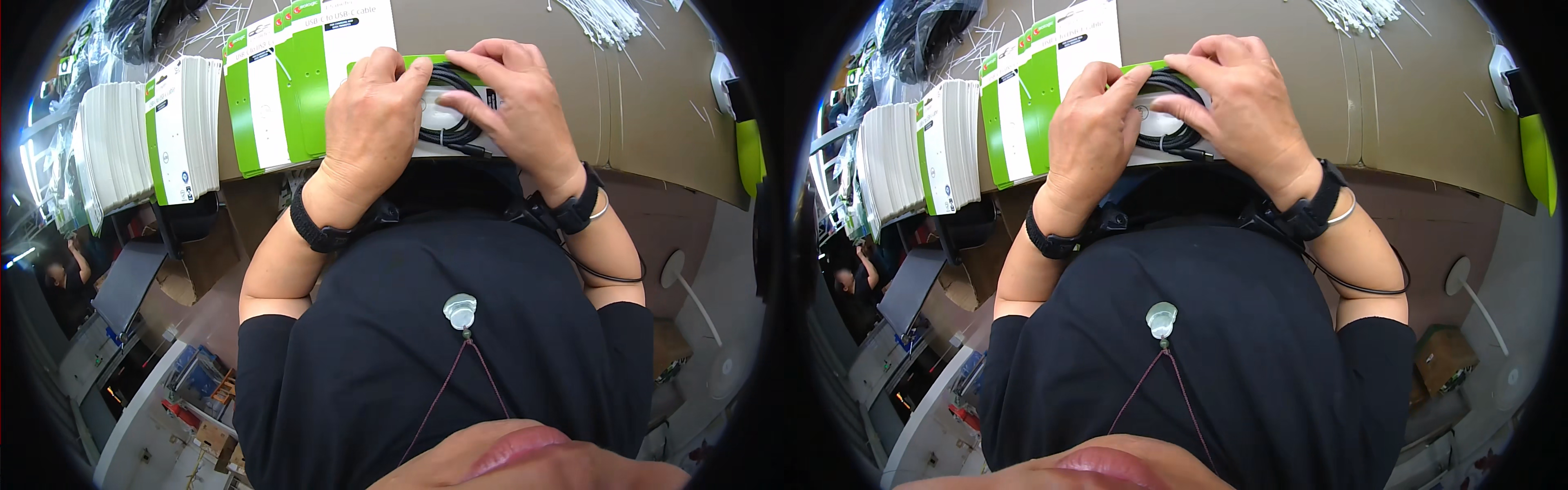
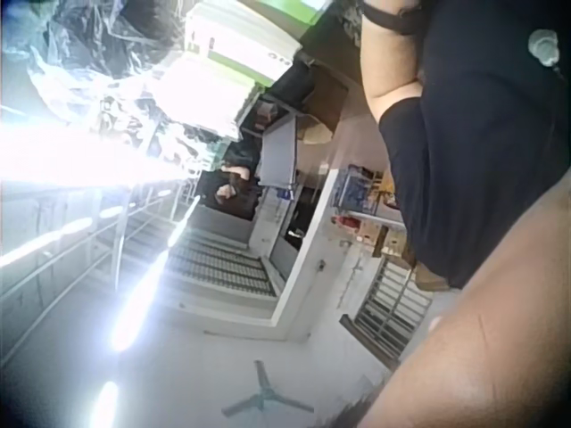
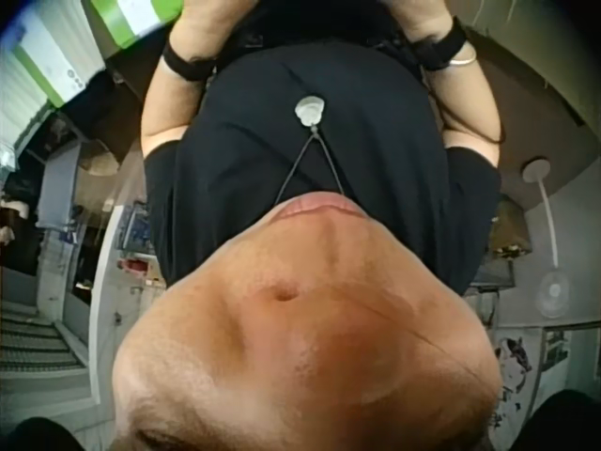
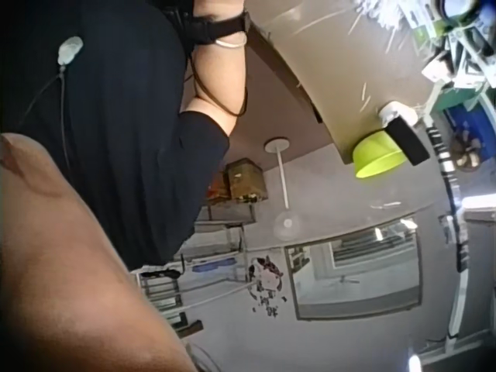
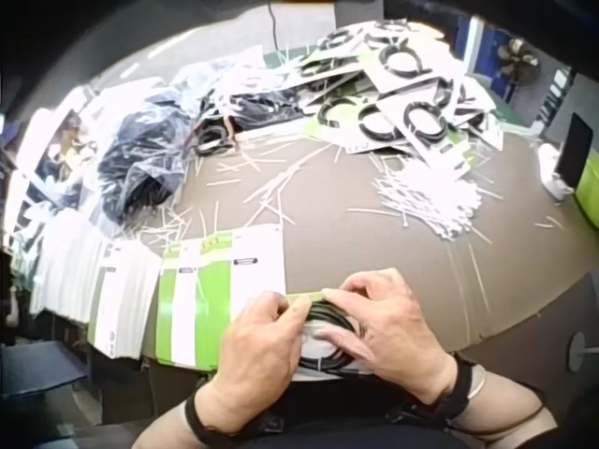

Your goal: Packaging USB cables into retail boxes.

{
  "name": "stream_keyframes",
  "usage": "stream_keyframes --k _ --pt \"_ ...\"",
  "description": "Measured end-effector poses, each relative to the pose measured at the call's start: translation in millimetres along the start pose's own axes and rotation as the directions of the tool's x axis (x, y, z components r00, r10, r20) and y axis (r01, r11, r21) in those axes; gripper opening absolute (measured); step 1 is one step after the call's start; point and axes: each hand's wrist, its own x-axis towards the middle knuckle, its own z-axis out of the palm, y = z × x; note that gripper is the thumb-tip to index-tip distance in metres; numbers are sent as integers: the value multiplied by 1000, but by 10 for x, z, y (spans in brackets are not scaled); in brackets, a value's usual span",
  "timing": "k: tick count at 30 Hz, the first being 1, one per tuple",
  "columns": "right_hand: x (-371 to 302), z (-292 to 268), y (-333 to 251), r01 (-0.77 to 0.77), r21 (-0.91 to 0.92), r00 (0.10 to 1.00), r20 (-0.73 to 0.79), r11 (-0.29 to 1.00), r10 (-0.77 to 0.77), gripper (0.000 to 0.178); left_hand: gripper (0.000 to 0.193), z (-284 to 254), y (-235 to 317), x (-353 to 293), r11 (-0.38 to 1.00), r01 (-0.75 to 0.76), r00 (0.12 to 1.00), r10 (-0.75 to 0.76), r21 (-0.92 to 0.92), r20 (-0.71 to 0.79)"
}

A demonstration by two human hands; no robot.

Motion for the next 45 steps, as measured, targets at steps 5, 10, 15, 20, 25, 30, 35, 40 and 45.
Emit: stream_keyframes --k 5,10,15,20,25,30,35,40,45 --pt "-32 67 -11 57 -118 998 -28 991 -61 23 26 15 -122 -9 988 -81 997 81 -131 -9" --pt "-13 86 -25 112 -169 993 -19 979 -117 20 30 -84 -173 113 989 -140 990 141 -37 20" --pt "-3 102 -27 127 -177 991 -26 976 -134 20 35 -258 -195 324 986 -152 961 134 61 241" --pt "-3 109 -29 137 -166 988 -40 976 -146 20 33 -297 -260 564 982 -184 875 145 40 462" --pt "-12 99 -10 166 -121 979 -100 979 -178 22 33 -449 -278 780 991 92 722 -1 -94 692" --pt "-24 27 -12 217 -104 957 -171 971 -233 24 36 -544 -314 798 947 199 531 112 -252 840" --pt "-54 56 -59 271 -139 939 -177 952 -294 26 29 -576 -361 620 872 304 586 146 -383 797" --pt "50 -164 -29 293 -11 944 -158 956 -291 24 27 -584 -281 368 878 207 725 158 -431 670" --pt "436 -734 506 48 -325 999 -8 944 -53 18 24 -753 -188 128 868 322 814 -51 -377 579"
